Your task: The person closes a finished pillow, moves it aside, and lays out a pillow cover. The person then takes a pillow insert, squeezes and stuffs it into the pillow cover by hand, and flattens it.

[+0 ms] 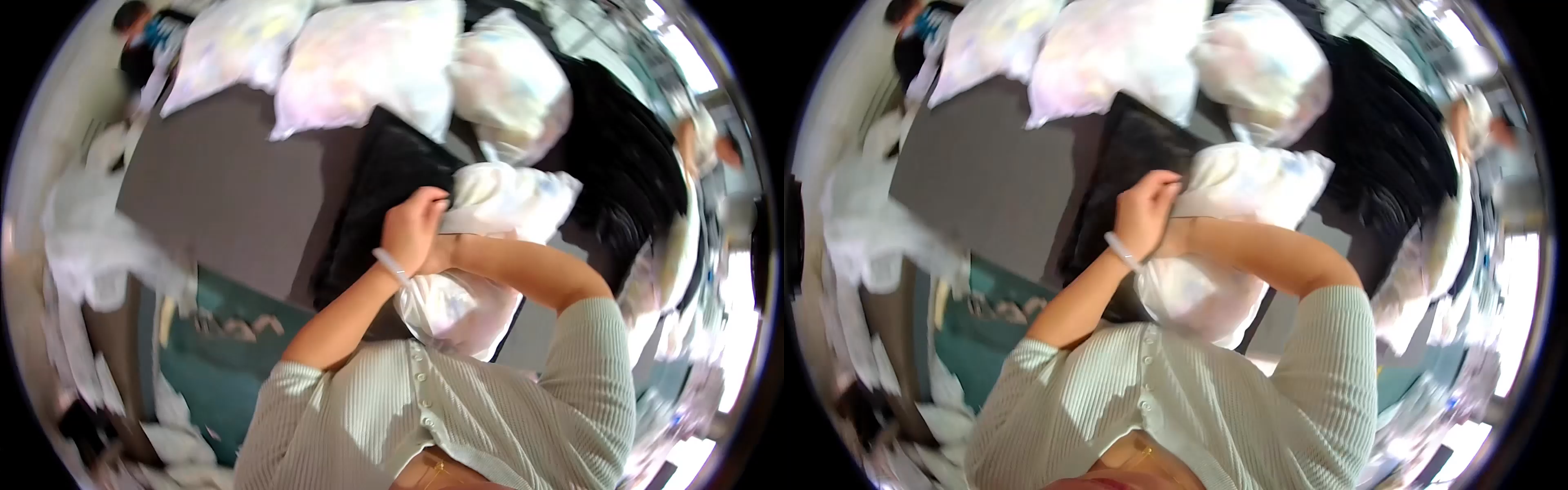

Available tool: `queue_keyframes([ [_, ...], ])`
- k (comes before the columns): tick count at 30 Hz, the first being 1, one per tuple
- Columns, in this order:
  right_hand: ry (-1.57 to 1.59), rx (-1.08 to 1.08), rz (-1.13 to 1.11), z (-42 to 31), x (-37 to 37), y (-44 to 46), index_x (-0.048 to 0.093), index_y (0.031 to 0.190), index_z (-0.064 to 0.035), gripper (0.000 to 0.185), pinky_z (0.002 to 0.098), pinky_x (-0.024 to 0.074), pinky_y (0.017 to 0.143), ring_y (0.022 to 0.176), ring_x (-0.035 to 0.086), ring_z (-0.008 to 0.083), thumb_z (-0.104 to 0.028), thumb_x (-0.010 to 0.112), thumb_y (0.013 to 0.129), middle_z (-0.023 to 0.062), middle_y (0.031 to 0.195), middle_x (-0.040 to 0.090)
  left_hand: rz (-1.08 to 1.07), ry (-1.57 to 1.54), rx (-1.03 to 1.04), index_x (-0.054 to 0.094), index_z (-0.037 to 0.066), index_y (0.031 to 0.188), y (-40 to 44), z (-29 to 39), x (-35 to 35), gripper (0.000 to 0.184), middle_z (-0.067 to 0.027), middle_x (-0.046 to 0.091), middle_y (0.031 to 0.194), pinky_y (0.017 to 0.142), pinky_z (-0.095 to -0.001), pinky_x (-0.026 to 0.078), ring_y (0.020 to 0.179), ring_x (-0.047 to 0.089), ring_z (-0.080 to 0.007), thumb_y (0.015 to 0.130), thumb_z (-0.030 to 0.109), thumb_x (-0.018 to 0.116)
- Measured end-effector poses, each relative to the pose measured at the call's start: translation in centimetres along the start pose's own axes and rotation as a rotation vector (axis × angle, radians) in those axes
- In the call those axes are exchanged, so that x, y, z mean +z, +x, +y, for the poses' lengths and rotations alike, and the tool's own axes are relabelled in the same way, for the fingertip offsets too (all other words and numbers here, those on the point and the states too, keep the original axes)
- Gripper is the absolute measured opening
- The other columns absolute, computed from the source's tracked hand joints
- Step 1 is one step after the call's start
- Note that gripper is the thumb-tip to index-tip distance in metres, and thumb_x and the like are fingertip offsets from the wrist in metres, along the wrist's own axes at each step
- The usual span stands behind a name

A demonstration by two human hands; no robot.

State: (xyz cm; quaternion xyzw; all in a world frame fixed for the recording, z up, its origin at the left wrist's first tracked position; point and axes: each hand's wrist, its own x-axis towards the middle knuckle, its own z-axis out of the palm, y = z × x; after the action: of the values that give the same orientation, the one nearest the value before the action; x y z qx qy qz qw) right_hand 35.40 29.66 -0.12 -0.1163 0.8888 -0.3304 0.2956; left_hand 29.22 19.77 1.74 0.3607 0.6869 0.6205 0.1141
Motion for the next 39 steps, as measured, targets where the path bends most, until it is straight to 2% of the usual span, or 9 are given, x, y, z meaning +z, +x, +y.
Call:
queue_keyframes([
  [5, -0.439, -0.409, 0.385, -0.3, -0.8, -8.2, 0.064, 0.114, -0.0044, 0.031, 0.0366, 0.0446, 0.093, 0.107, 0.058, 0.0289, -0.022, 0.055, 0.089, 0.0138, 0.111, 0.065, -0.088, 0.077, -0.125, 0.06, 0.002, 0.089, 0.0, -0.7, -1.1, 0.01, -0.015, 0.062, 0.069, 0.056, -0.0344, 0.048, 0.06, 0.063, -0.0259, 0.084, 0.01, 0.065],
  [7, -0.203, 0.254, 0.221, -1.3, -4.9, -13.3, 0.055, 0.126, -0.0119, 0.039, 0.0362, 0.0457, 0.089, 0.107, 0.057, 0.03, -0.024, 0.059, 0.089, 0.0145, 0.12, 0.059, -0.165, 0.213, -0.099, 0.058, 0.003, 0.085, 0.9, 0.8, -1.5, 0.014, -0.0157, 0.063, 0.07, 0.057, -0.0382, 0.048, 0.063, 0.063, -0.0299, 0.083, 0.015, 0.066],
  [9, -0.442, 0.149, 1.079, 0.3, -6.3, -15.2, 0.054, 0.127, -0.0104, 0.046, 0.0382, 0.0475, 0.085, 0.101, 0.059, 0.0326, -0.033, 0.061, 0.087, 0.016, 0.113, 0.062, -0.241, 0.468, -0.064, 0.054, 0.006, 0.078, 1.6, 1.4, -1.2, 0.025, -0.0177, 0.064, 0.073, 0.064, -0.0483, 0.049, 0.073, 0.062, -0.0398, 0.081, 0.028, 0.066],
  [11, -0.685, 0.292, 1.186, 4.0, -6.1, -14.8, 0.054, 0.127, -0.0068, 0.062, 0.0396, 0.0482, 0.082, 0.094, 0.062, 0.0352, -0.047, 0.066, 0.081, 0.0167, 0.098, 0.066, -0.311, 0.644, -0.086, 0.056, 0.007, 0.077, 3.2, 3.3, -1.0, 0.024, -0.0176, 0.065, 0.073, 0.067, -0.0481, 0.049, 0.074, 0.063, -0.0398, 0.082, 0.029, 0.064],
  [12, 0.02, 0.626, 0.84, 3.3, -5.7, -14.3, 0.052, 0.129, -0.0032, 0.078, 0.0404, 0.0477, 0.082, 0.092, 0.062, 0.0364, -0.056, 0.068, 0.074, 0.0186, 0.092, 0.067, -0.343, 0.715, -0.1, 0.06, 0.007, 0.077, 3.9, 4.4, -0.9, 0.021, -0.0168, 0.066, 0.078, 0.072, -0.0459, 0.05, 0.078, 0.063, -0.0381, 0.081, 0.027, 0.064],
  [23, -0.687, 0.529, 0.932, -8.0, 5.7, -5.9, 0.05, 0.125, 0.0029, 0.048, 0.0349, 0.0445, 0.081, 0.081, 0.059, 0.0225, -0.015, 0.054, 0.081, 0.0084, 0.087, 0.06, -0.434, 0.606, 0.127, 0.053, 0.002, 0.09, 4.4, 0.9, -2.4, 0.012, -0.0202, 0.061, 0.087, 0.074, -0.0466, 0.048, 0.085, 0.06, -0.0393, 0.084, 0.012, 0.057],
  [31, -0.607, 0.444, 0.861, -5.2, 7.6, -0.2, 0.065, 0.07, -0.0051, 0.014, 0.0344, 0.0488, 0.062, 0.092, 0.059, 0.026, -0.016, 0.057, 0.074, 0.016, 0.09, 0.065, -0.531, 0.346, 0.268, 0.052, 0.005, 0.09, 0.2, 3.0, -1.2, 0.012, -0.0158, 0.059, 0.076, 0.062, -0.0425, 0.048, 0.071, 0.061, -0.0354, 0.083, 0.007, 0.06],
  [35, -0.451, 0.459, 1.323, -4.6, 4.7, -6.6, 0.063, 0.088, -0.008, 0.026, 0.0431, 0.0449, 0.092, 0.095, 0.057, 0.0271, -0.022, 0.07, 0.067, 0.0079, 0.088, 0.054, -0.454, 0.415, 0.186, 0.057, 0.006, 0.103, -0.7, 2.6, -3.2, 0.021, -0.0099, 0.057, 0.073, 0.056, -0.0352, 0.046, 0.061, 0.057, -0.0271, 0.084, 0.011, 0.065],
  [39, -0.472, 0.269, 1.409, -4.9, 3.8, -12.0, 0.064, 0.107, -0.0143, 0.044, 0.0448, 0.0338, 0.104, 0.116, 0.051, 0.0295, -0.017, 0.074, 0.064, 0.0098, 0.123, 0.055, -0.517, 0.482, 0.441, 0.04, 0.011, 0.14, -5.3, 1.7, -3.6, 0.073, -0.0138, 0.05, 0.113, 0.09, -0.0393, 0.042, 0.101, 0.048, -0.0316, 0.076, 0.022, 0.073],
])
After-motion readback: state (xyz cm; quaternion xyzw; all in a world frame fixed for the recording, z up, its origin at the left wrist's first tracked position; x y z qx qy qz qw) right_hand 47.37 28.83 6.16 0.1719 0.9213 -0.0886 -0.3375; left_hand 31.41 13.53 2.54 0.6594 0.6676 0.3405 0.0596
